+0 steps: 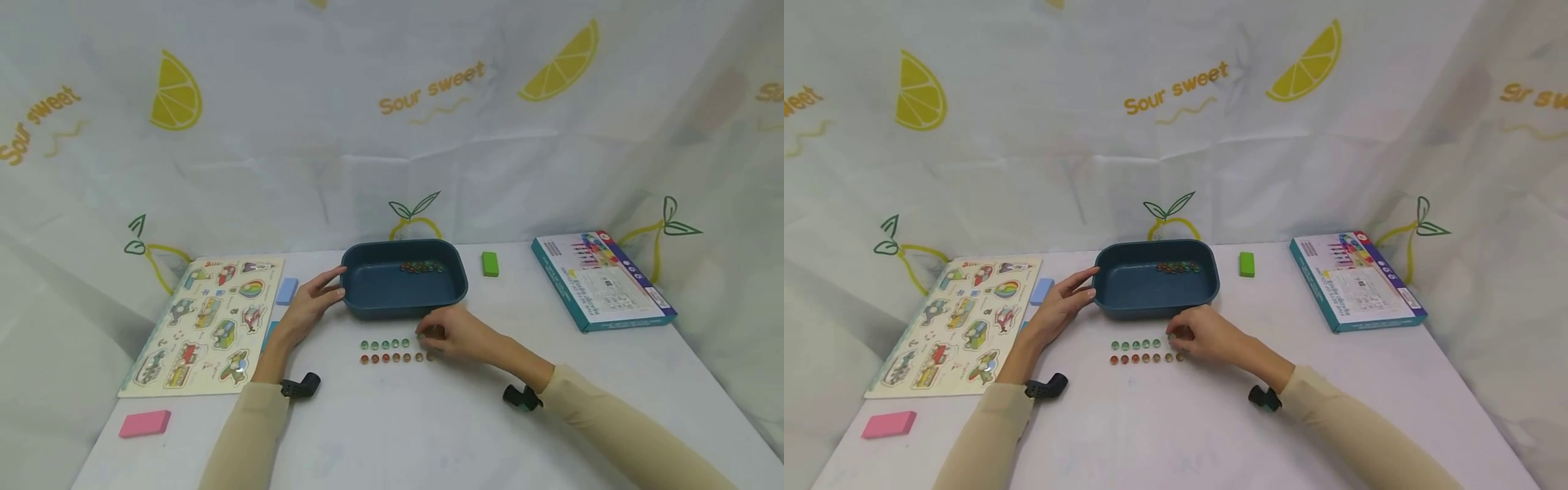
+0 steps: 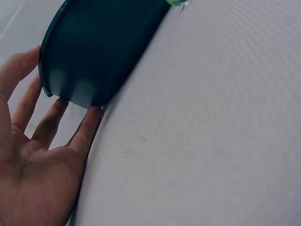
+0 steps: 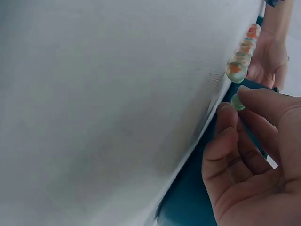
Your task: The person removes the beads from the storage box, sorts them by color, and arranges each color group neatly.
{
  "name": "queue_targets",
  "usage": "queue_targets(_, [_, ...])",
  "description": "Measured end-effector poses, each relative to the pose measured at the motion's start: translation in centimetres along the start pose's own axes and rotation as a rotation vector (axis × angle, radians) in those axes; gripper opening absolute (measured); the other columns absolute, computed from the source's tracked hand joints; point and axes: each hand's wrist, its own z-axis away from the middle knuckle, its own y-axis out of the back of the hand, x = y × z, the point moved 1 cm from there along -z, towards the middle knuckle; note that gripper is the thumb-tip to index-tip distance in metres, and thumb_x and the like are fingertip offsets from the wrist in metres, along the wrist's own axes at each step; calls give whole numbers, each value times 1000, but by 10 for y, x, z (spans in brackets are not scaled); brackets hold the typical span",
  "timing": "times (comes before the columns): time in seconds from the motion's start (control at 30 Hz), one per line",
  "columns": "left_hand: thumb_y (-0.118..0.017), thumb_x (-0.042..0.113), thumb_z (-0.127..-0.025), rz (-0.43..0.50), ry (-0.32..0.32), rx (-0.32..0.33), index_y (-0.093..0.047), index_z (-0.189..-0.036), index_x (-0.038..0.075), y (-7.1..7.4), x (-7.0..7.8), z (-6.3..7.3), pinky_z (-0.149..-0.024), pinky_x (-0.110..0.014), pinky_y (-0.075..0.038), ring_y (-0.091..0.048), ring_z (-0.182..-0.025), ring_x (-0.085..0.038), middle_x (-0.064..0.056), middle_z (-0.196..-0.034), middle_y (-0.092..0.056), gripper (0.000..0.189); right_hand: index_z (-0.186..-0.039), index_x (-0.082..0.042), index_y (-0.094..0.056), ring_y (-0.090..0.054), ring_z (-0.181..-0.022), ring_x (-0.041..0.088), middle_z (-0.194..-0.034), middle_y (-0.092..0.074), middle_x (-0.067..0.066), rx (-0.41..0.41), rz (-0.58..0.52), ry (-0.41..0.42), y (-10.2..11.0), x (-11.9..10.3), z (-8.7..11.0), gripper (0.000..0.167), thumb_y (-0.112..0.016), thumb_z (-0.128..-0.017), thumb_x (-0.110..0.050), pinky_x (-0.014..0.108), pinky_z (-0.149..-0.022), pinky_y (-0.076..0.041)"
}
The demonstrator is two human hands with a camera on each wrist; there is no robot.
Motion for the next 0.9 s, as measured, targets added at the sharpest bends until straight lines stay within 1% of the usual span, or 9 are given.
queue_targets(0.17, [-65, 17, -106, -6, 3, -4, -46, -161, 15, 1, -2, 0, -131, -54, -27, -34, -160, -34, -5, -175, -31, 59, -107, -12, -81, -57, -77, 2, -99, -77, -2, -21, 18, -3, -3, 1, -3, 13, -81, -94, -14, 17, -66, -50])
queue_targets(0.37, [-65, 15, -105, 17, 0, -2, -47, -160, 16, 2, -1, -1, -131, -54, -26, -35, -159, -33, -4, -175, -32, 58, -106, -14, -82, -60, -78, 3, -98, -76, -2, -23, 20, 25, -5, 1, -7, 13, -82, -93, -17, 17, -67, -52])
queue_targets(0.47, [-65, 15, -105, 22, 1, -2, -47, -160, 17, 2, -1, -2, -131, -54, -26, -35, -159, -33, -3, -174, -32, 58, -107, -13, -82, -60, -79, 4, -99, -76, -1, -22, 27, 37, -6, 2, -8, 14, -82, -93, -17, 18, -68, -52])
queue_targets(0.6, [-64, 14, -105, 25, 1, -5, -46, -161, 16, 2, -2, -2, -131, -54, -26, -35, -159, -33, -4, -175, -32, 58, -111, -13, -81, -59, -78, 1, -102, -77, -1, -38, 35, 37, -3, 0, -8, 17, -81, -95, -19, 17, -68, -52])
queue_targets(0.7, [-65, 14, -105, 21, 6, -5, -46, -161, 16, 1, -3, -3, -130, -52, -28, -36, -159, -32, -3, -174, -33, 59, -113, -12, -80, -59, -76, -2, -105, -79, -1, -52, 19, 43, 7, -5, -7, 18, -79, -97, -19, 17, -67, -52])
queue_targets(0.77, [-65, 14, -105, 21, 6, -9, -46, -161, 16, 1, -3, -3, -130, -52, -29, -36, -159, -33, -3, -174, -33, 59, -112, -10, -80, -61, -76, -1, -104, -80, -1, -41, 6, 50, 20, -10, -10, 17, -77, -98, -18, 18, -67, -54])
queue_targets(0.83, [-65, 14, -105, 23, 5, -9, -46, -161, 15, 1, -3, -3, -130, -53, -29, -36, -159, -33, -4, -175, -32, 59, -111, -8, -80, -64, -76, 2, -100, -80, 0, -12, 12, 59, 34, -14, -19, 15, -75, -99, -17, 20, -66, -55])
queue_targets(0.9, [-65, 14, -105, 30, 4, -4, -46, -161, 15, 2, -3, -3, -130, -54, -28, -35, -159, -34, -4, -175, -32, 59, -110, -7, -80, -67, -75, 7, -97, -80, 2, 28, 38, 53, 50, -16, -34, 15, -75, -99, -16, 24, -66, -56])
